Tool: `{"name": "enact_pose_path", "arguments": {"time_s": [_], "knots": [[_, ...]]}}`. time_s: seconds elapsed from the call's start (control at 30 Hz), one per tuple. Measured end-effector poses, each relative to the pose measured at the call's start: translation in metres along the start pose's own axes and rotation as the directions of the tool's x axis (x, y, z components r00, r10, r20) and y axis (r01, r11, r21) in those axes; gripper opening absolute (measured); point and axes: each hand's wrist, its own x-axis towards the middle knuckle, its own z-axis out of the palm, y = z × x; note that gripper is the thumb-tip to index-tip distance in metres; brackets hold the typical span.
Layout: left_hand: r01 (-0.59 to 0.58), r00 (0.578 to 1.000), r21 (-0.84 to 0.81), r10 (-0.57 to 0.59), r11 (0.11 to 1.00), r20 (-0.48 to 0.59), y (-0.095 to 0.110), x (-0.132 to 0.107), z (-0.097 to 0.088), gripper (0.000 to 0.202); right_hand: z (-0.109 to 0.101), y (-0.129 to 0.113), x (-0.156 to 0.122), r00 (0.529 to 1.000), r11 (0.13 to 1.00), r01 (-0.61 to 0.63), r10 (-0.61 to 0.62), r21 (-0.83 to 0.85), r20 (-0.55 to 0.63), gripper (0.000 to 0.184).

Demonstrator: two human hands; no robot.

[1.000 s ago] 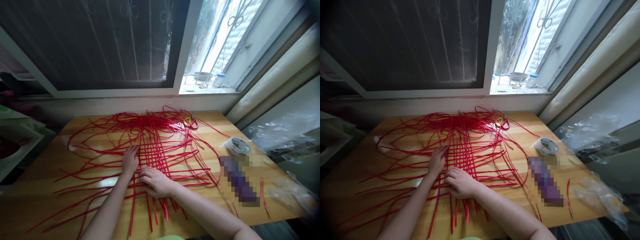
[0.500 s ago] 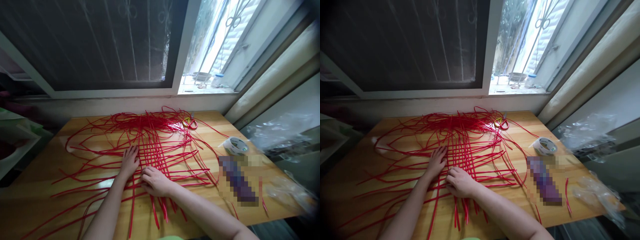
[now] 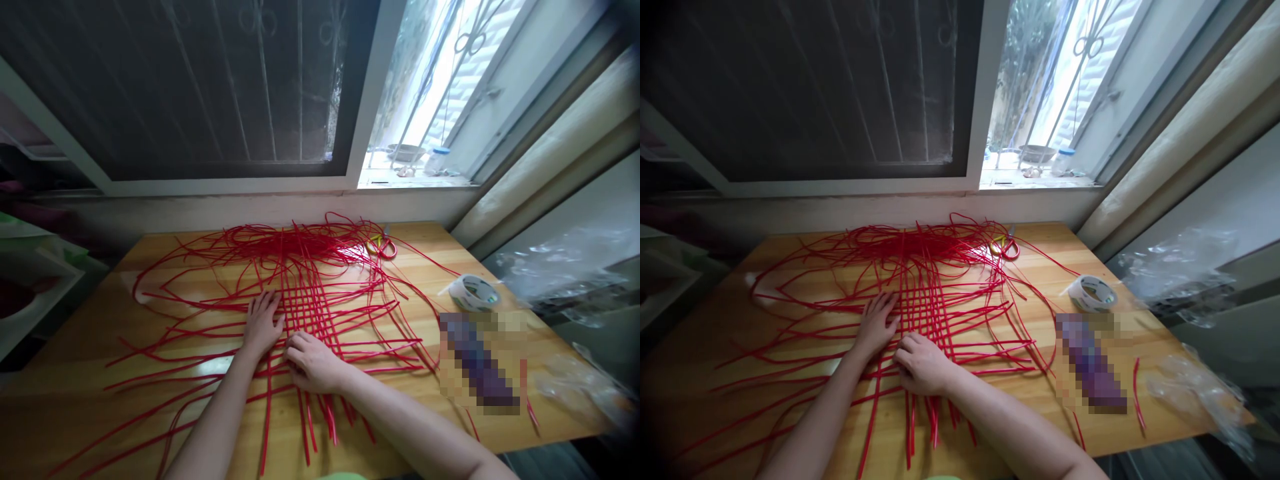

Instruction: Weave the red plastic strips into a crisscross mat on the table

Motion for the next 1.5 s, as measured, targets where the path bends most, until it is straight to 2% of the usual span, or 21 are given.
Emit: {"name": "enact_pose_path", "arguments": {"time_s": [0.1,0.17,0.23,0.27,0.37,0.47,0.63,0.83,1.03,1.13,1.27,1.37,1.5], "knots": [[-0.010,0.987,-0.173,-0.018,0.985,-0.160,-0.005,-0.002,-0.001,0.048,-0.001,-0.001,-0.001,1.000,1.000,-0.017,0.017,-0.002,0.010,0.020],[-0.020,0.954,-0.276,-0.065,0.961,-0.292,-0.011,-0.003,-0.007,0.042,-0.006,-0.005,0.000,1.000,1.000,-0.009,0.009,-0.003,0.001,0.026],[-0.026,0.930,-0.282,-0.080,0.959,-0.359,-0.020,-0.003,-0.015,0.038,-0.013,-0.010,0.003,0.999,0.999,0.047,-0.047,-0.014,0.003,0.033],[-0.023,0.930,-0.250,-0.071,0.968,-0.360,-0.025,-0.003,-0.018,0.037,-0.016,-0.012,0.006,0.995,0.995,0.096,-0.095,-0.024,0.016,0.036],[0.005,0.957,-0.142,-0.046,0.990,-0.287,-0.038,-0.003,-0.022,0.036,-0.021,-0.018,0.015,0.965,0.966,0.252,-0.246,-0.062,0.093,0.037],[0.034,0.978,-0.091,-0.052,0.995,-0.202,-0.043,-0.002,-0.016,0.034,-0.017,-0.017,0.025,0.937,0.944,0.319,-0.302,-0.085,0.174,0.034],[0.066,0.987,-0.023,-0.068,0.998,-0.144,-0.038,-0.002,-0.012,0.033,-0.008,-0.013,0.030,0.951,0.953,0.282,-0.263,-0.108,0.164,0.037],[0.075,0.992,0.091,-0.065,0.993,-0.112,-0.030,-0.003,-0.017,0.037,-0.008,-0.016,0.017,0.976,0.975,0.180,-0.160,-0.130,0.150,0.039],[0.063,0.997,0.225,-0.052,0.972,-0.053,-0.022,-0.004,-0.017,0.036,-0.011,-0.014,0.006,0.975,0.978,0.167,-0.144,-0.127,0.171,0.033],[0.005,0.999,0.198,0.005,0.980,-0.051,-0.022,-0.003,-0.015,0.038,-0.011,-0.016,0.001,0.980,0.982,0.148,-0.130,-0.118,0.148,0.030],[-0.072,0.997,0.077,0.074,0.994,-0.022,-0.022,0.001,-0.010,0.041,-0.009,-0.017,-0.003,0.987,0.988,0.136,-0.128,-0.074,0.098,0.030],[-0.041,0.999,0.026,0.041,0.999,-0.018,-0.023,0.003,-0.007,0.040,-0.007,-0.015,-0.003,0.982,0.985,0.172,-0.169,-0.032,0.086,0.035],[0.006,0.999,0.013,-0.006,1.000,-0.040,-0.022,0.002,-0.006,0.042,-0.002,-0.014,-0.002,0.988,0.989,0.143,-0.141,-0.022,0.064,0.038]]}}
